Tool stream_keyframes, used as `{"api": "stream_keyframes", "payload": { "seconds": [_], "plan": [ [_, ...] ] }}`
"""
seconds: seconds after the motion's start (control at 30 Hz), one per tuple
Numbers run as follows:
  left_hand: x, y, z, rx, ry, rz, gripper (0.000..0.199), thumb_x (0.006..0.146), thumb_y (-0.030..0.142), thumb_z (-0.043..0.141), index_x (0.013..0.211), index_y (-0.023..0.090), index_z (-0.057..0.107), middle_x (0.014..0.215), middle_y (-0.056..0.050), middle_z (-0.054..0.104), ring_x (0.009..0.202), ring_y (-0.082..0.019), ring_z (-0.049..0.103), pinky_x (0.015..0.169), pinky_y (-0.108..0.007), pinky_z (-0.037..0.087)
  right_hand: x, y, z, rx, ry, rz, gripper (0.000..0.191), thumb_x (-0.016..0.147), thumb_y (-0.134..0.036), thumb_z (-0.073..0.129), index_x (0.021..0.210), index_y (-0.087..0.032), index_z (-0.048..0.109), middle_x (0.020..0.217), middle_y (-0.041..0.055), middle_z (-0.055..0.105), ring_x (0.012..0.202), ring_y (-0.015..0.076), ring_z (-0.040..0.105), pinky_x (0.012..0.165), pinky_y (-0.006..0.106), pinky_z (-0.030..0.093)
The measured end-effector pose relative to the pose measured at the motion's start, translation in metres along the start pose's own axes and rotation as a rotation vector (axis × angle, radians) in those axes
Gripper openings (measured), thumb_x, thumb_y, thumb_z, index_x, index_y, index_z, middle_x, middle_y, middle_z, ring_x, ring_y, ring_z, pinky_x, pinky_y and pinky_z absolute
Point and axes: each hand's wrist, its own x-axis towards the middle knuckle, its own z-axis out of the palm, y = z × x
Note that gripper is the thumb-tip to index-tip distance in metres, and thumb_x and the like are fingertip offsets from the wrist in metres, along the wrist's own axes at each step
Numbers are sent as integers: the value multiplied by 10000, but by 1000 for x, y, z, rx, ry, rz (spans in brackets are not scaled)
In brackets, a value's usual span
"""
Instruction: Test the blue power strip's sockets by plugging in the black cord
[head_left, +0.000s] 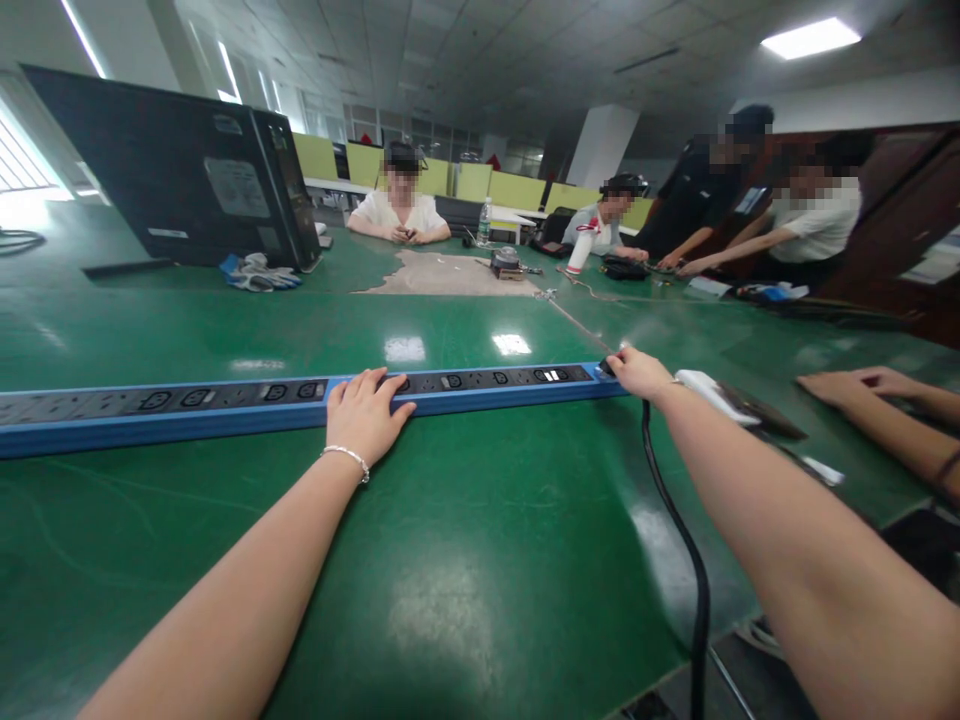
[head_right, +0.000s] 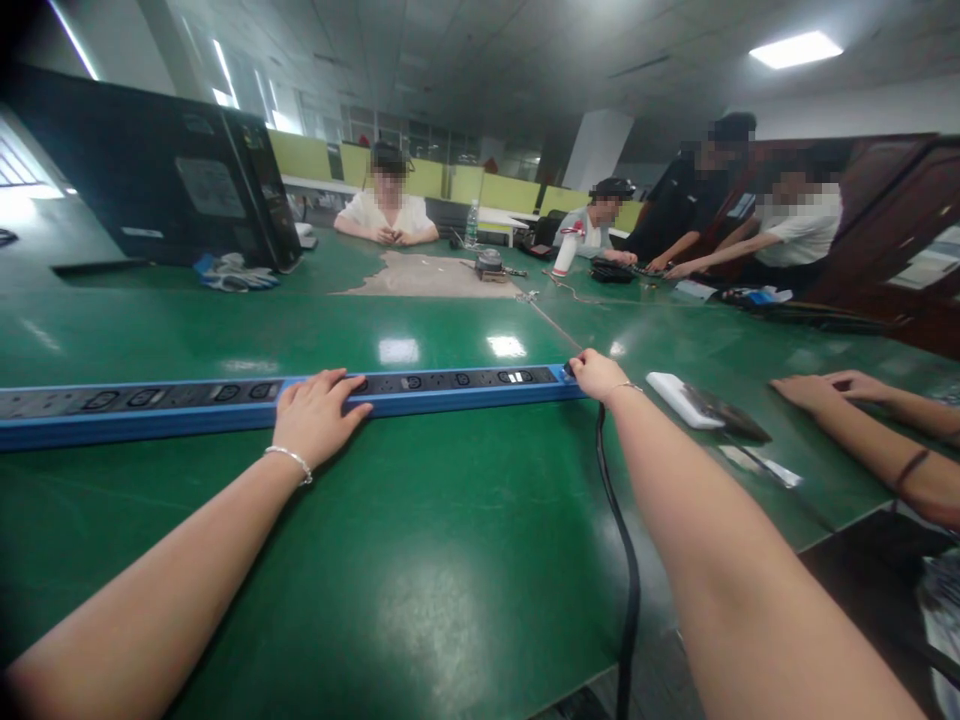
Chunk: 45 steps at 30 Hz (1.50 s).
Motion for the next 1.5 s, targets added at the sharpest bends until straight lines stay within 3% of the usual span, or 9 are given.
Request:
{"api": "stream_keyframes", "payload": {
  "seconds": [0.3,0.63,1.17,1.37,1.5],
  "plan": [
    [0,0,0,12,-2,1,467,857,497,411,1258,288,526,1358,-64,506,1263,-250,418,1033,-442,276,6,-18,-1,-53,-17,-14,388,907,-372,328,1128,-140,546,1077,196,641,991,284,615,828,384,448],
    [0,0,-1,12,-3,-2,463,857,497,413,1252,289,533,1353,-66,510,1255,-256,427,1025,-443,286,5,-13,5,-63,-77,-19,382,907,-381,326,1135,-154,534,1057,167,652,984,267,617,817,358,455],
    [1,0,0,10,-8,2,464,860,501,413,1258,292,526,1361,-61,501,1256,-254,426,1025,-446,286,9,-18,6,-85,-129,-59,359,913,-336,295,1147,-125,468,1057,198,633,986,284,608,822,384,442],
    [1,-1,1,-3,0,-3,458,855,500,424,1246,290,537,1356,-61,506,1255,-255,428,1029,-447,280,5,-16,10,-21,-90,-3,363,911,-365,306,1139,-149,489,1069,177,632,976,273,609,808,358,442],
    [1,-2,2,-6,14,6,454,855,490,434,1244,283,541,1345,-64,517,1250,-252,436,1023,-443,287,4,-13,-2,36,-23,11,350,902,-380,344,1099,-155,527,1041,169,644,959,267,610,796,338,439]
  ]
}}
